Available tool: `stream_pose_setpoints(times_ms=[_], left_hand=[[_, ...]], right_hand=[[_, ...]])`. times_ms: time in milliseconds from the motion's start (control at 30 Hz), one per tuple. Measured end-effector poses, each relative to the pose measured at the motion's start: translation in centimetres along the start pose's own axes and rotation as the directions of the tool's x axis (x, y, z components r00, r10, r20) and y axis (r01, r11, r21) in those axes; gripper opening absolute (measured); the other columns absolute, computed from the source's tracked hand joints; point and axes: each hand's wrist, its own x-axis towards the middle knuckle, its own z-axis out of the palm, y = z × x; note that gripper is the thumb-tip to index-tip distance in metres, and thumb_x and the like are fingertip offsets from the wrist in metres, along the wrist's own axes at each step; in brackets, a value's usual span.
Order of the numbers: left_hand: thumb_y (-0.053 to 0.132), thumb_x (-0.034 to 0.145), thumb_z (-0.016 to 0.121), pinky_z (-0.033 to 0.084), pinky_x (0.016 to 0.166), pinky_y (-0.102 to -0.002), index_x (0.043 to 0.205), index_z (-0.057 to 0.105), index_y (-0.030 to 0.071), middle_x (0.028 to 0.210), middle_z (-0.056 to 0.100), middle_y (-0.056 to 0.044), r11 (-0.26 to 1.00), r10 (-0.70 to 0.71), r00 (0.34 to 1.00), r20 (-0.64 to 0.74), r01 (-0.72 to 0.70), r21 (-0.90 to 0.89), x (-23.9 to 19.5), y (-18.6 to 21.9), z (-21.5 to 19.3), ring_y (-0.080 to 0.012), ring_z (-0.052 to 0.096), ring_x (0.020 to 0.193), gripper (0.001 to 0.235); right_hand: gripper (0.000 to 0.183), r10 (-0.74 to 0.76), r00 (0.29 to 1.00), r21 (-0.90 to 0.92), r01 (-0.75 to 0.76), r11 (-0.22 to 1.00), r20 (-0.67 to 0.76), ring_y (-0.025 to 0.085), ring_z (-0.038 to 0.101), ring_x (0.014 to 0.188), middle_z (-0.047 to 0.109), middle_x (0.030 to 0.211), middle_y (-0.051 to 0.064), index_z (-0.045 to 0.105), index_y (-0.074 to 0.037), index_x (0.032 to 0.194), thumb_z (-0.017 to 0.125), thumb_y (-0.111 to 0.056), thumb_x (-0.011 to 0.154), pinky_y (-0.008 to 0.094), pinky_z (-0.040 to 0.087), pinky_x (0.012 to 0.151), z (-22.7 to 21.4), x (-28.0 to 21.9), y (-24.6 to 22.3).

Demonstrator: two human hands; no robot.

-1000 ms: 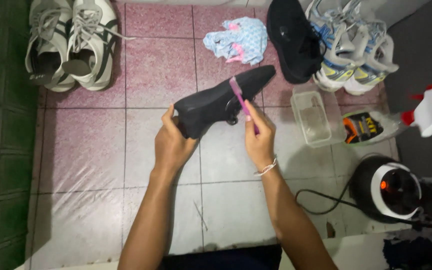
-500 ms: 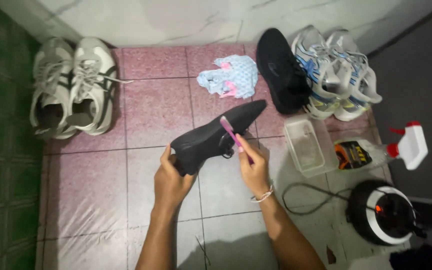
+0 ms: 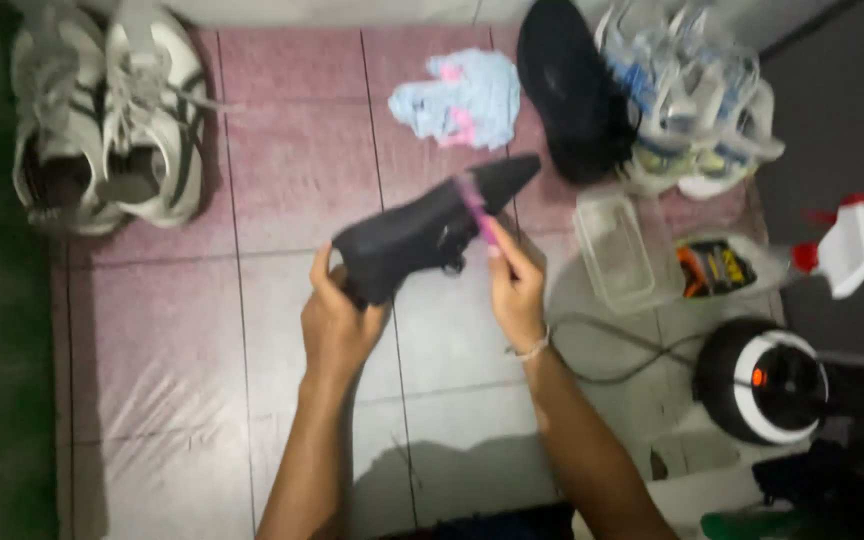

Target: The person holds a black shoe in their left hand and scrubs the sole with a pink brush in their right hand. They rotate the shoe to clean different areas of the sole and the side near the laces.

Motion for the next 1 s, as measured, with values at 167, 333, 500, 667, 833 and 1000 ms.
stream_pose_setpoints(times_ms=[167, 333, 500, 667, 833, 1000], left_hand=[[0.009, 0.081, 0.078, 0.055, 0.073, -0.06, 0.151, 0.028, -0.009, 0.096, 0.073, -0.028, 1.0, 0.006, 1.0, 0.019, -0.005, -0.031, 0.4, 1.4, -0.9, -0.0516, 0.07, 0.085, 0.088], [0.01, 0.082, 0.077, 0.056, 0.075, -0.057, 0.153, 0.029, -0.006, 0.097, 0.073, -0.026, 1.0, 0.007, 1.0, 0.002, -0.007, -0.023, -0.1, 1.5, -0.8, -0.0491, 0.07, 0.087, 0.087], [0.01, 0.083, 0.077, 0.056, 0.078, -0.055, 0.155, 0.028, -0.005, 0.099, 0.074, -0.024, 1.0, 0.013, 1.0, 0.013, -0.012, -0.023, -0.2, 1.9, -1.1, -0.0466, 0.071, 0.09, 0.089], [0.012, 0.085, 0.076, 0.056, 0.077, -0.055, 0.156, 0.027, -0.005, 0.098, 0.074, -0.024, 1.0, 0.012, 1.0, 0.026, -0.012, -0.011, -0.1, 1.9, -1.2, -0.0464, 0.071, 0.09, 0.088], [0.008, 0.085, 0.076, 0.056, 0.08, -0.056, 0.156, 0.026, -0.005, 0.101, 0.073, -0.026, 1.0, 0.005, 0.999, 0.046, -0.004, -0.025, 0.0, 1.9, -1.2, -0.0466, 0.071, 0.093, 0.088], [0.009, 0.087, 0.076, 0.056, 0.08, -0.055, 0.156, 0.026, -0.006, 0.102, 0.073, -0.026, 0.999, -0.006, 0.998, 0.061, 0.008, -0.035, 0.0, 2.2, -1.2, -0.0462, 0.071, 0.094, 0.086]], right_hand=[[0.038, -0.065, 0.998, 0.021, 0.065, 0.998, 0.018, 0.031, 0.06, 0.125, 0.067, 0.129, 0.022, 0.066, 0.0, 0.131, 0.053, 0.008, 0.096, 0.045, 0.047, 0.107, 0.1, 0.5, 0.6], [0.036, -0.06, 0.995, 0.025, 0.059, 0.998, 0.075, 0.029, 0.061, 0.124, 0.068, 0.129, 0.02, 0.066, -0.001, 0.132, 0.054, 0.005, 0.098, 0.043, 0.047, 0.107, 0.3, 0.5, -1.7], [0.038, -0.113, 0.99, 0.01, 0.113, 0.994, 0.084, 0.032, 0.062, 0.123, 0.068, 0.127, 0.02, 0.068, -0.003, 0.131, 0.055, 0.007, 0.097, 0.044, 0.048, 0.105, 0.1, 0.3, -0.6], [0.038, -0.02, 0.979, 0.061, 0.008, 0.998, 0.204, 0.026, 0.063, 0.123, 0.07, 0.126, 0.015, 0.071, -0.008, 0.128, 0.058, 0.004, 0.095, 0.04, 0.048, 0.106, 0.2, -0.2, 0.6], [0.037, -0.042, 0.997, 0.049, 0.039, 0.998, 0.062, 0.032, 0.058, 0.128, 0.065, 0.132, 0.022, 0.065, -0.001, 0.133, 0.051, 0.004, 0.099, 0.046, 0.044, 0.11, -0.1, 0.4, -0.6], [0.036, -0.04, 0.992, 0.039, 0.035, 0.999, 0.117, 0.028, 0.06, 0.127, 0.067, 0.13, 0.018, 0.069, -0.006, 0.13, 0.056, 0.003, 0.098, 0.042, 0.046, 0.109, 0.1, 0.1, 0.4]])
